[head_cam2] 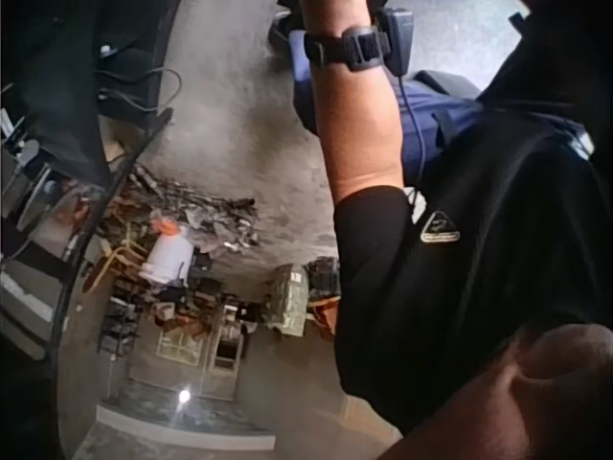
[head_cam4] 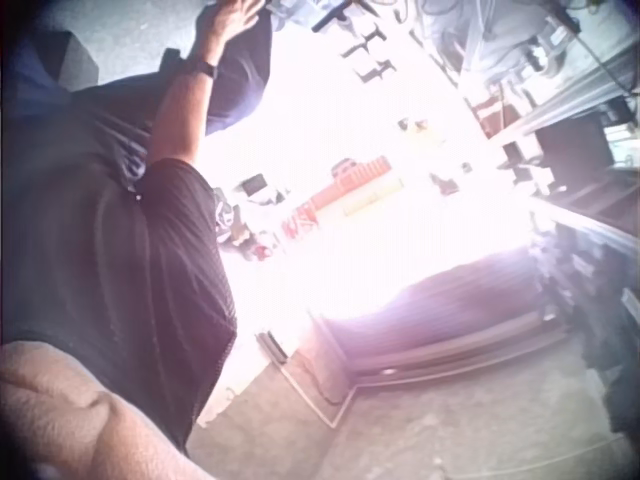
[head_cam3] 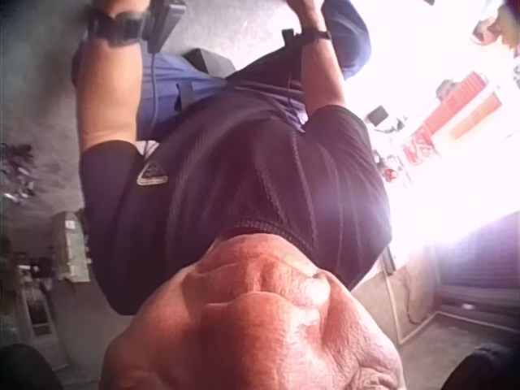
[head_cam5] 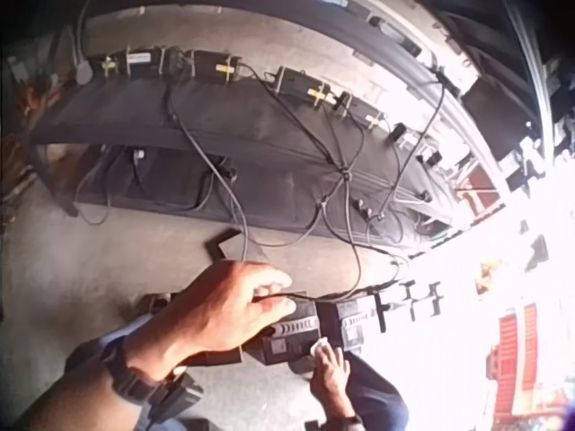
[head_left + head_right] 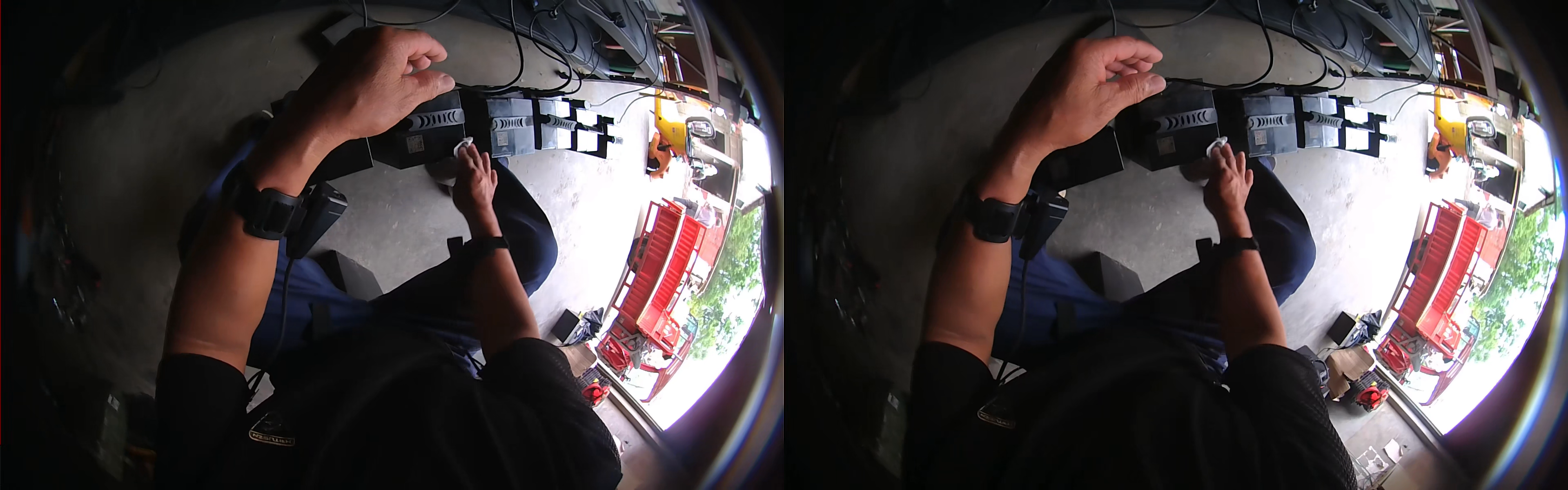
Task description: Wiping and cleaning several battery units or UPS devices in a workshop.
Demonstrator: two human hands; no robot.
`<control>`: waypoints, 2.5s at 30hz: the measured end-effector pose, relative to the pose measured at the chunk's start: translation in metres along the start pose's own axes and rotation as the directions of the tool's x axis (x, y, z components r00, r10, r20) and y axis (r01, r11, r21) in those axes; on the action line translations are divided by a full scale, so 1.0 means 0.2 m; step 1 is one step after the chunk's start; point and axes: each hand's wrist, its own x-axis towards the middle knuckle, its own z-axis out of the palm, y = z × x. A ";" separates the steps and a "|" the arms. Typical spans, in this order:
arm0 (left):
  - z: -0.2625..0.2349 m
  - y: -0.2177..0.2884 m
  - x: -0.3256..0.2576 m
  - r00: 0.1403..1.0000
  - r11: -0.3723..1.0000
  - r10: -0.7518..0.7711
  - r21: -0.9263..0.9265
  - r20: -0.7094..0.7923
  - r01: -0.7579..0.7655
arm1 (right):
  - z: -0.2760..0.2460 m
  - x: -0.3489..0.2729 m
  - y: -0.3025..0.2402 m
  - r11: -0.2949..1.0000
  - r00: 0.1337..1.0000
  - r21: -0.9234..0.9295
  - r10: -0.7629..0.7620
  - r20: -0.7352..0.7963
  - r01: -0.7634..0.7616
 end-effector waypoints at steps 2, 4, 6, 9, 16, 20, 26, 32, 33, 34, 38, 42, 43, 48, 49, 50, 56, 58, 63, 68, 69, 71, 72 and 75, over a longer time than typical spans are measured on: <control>0.02 0.01 0.01 0.999 0.999 0.040 -0.005 0.001 -0.040 | 0.02 0.03 0.05 0.998 0.998 0.037 -0.042 -0.043 0.044; 0.02 0.02 0.00 1.000 1.000 0.013 -0.008 0.011 -0.013 | 0.01 -0.01 -0.05 0.992 0.994 0.064 -0.105 -0.039 0.108; 0.02 0.02 0.01 1.000 1.000 -0.010 -0.015 0.022 0.010 | 0.02 -0.08 -0.14 0.989 0.990 0.043 -0.143 -0.007 0.143; 0.01 0.00 0.01 1.000 1.000 -0.002 -0.010 0.023 0.002 | -0.04 -0.06 -0.14 0.996 0.996 0.023 -0.089 0.017 0.088; 0.02 0.01 0.01 1.000 1.000 0.011 -0.008 -0.008 -0.011 | 0.00 0.00 -0.09 0.997 0.998 0.081 -0.018 0.058 0.013; 0.03 -0.03 0.01 0.999 0.998 0.053 -0.032 -0.005 -0.053 | 0.03 -0.11 -0.21 0.996 0.997 0.078 -0.045 0.058 0.040; 0.02 -0.02 -0.01 1.000 1.000 0.012 -0.012 -0.017 -0.012 | 0.02 0.04 -0.04 0.993 0.998 0.100 0.056 0.009 -0.057; 0.01 -0.02 0.00 1.000 1.000 0.003 -0.012 0.012 -0.002 | 0.04 -0.12 -0.23 0.983 0.997 0.179 -0.059 0.056 0.048; 0.02 -0.01 0.00 1.000 1.000 0.006 -0.015 0.018 -0.005 | 0.02 -0.13 -0.24 0.985 0.993 0.168 -0.045 0.109 0.026; 0.02 -0.01 0.00 1.000 1.000 0.018 -0.011 0.017 -0.017 | 0.01 -0.11 -0.22 0.989 0.992 0.147 -0.047 0.117 0.029; 0.03 -0.01 0.00 1.000 1.000 -0.021 -0.007 0.006 0.021 | -0.03 0.04 -0.05 0.996 0.998 0.089 0.016 0.067 -0.022; 0.01 0.00 0.00 0.999 0.999 -0.031 -0.007 0.017 0.031 | -0.02 0.03 -0.12 0.993 0.995 0.117 -0.032 0.095 0.021; 0.02 0.00 0.01 0.999 0.999 -0.031 -0.012 0.024 0.031 | 0.02 -0.02 -0.15 0.989 0.992 0.118 -0.094 0.088 0.083; 0.04 -0.03 0.00 0.999 0.999 -0.032 -0.012 0.027 0.032 | -0.02 -0.08 -0.29 0.978 0.969 0.065 -0.204 0.138 0.197; 0.03 -0.02 0.00 0.999 0.999 -0.031 0.007 0.032 0.031 | -0.05 -0.05 -0.23 0.986 0.973 0.076 -0.159 0.167 0.148; 0.03 -0.01 0.00 0.999 0.999 -0.030 0.027 0.036 0.029 | -0.03 0.01 -0.14 0.997 0.986 0.056 -0.069 0.151 0.061; 0.03 -0.02 0.00 0.999 0.999 0.032 -0.032 -0.001 -0.032 | -0.04 0.05 -0.09 0.996 0.986 0.079 -0.053 0.159 0.041; 0.04 -0.02 0.01 0.999 0.999 0.033 -0.004 -0.007 -0.033 | 0.02 -0.04 -0.19 0.976 0.975 0.136 -0.184 0.120 0.168; 0.03 -0.03 -0.01 0.999 0.999 0.029 0.038 -0.016 -0.029 | -0.02 -0.02 -0.19 0.981 0.987 0.136 -0.146 0.068 0.136; 0.03 -0.04 -0.01 1.000 1.000 0.015 0.001 -0.017 -0.015 | 0.01 0.12 -0.01 0.988 0.989 0.155 -0.048 0.140 0.026; 0.04 -0.03 0.01 1.000 1.000 0.016 -0.014 -0.016 -0.016 | 0.05 0.11 0.02 0.982 0.991 0.178 -0.076 0.114 0.055; 0.02 -0.03 0.00 0.998 0.997 0.064 0.050 -0.017 -0.063 | 0.01 0.01 -0.12 0.968 0.983 0.225 -0.139 0.118 0.110; 0.02 -0.03 0.00 0.999 0.997 0.044 0.056 -0.012 -0.044 | 0.00 -0.02 -0.17 0.968 0.976 0.211 -0.169 0.138 0.138; 0.02 -0.02 0.00 0.999 0.998 0.043 0.053 -0.013 -0.043 | -0.08 0.02 -0.19 0.976 0.964 0.153 -0.183 0.193 0.154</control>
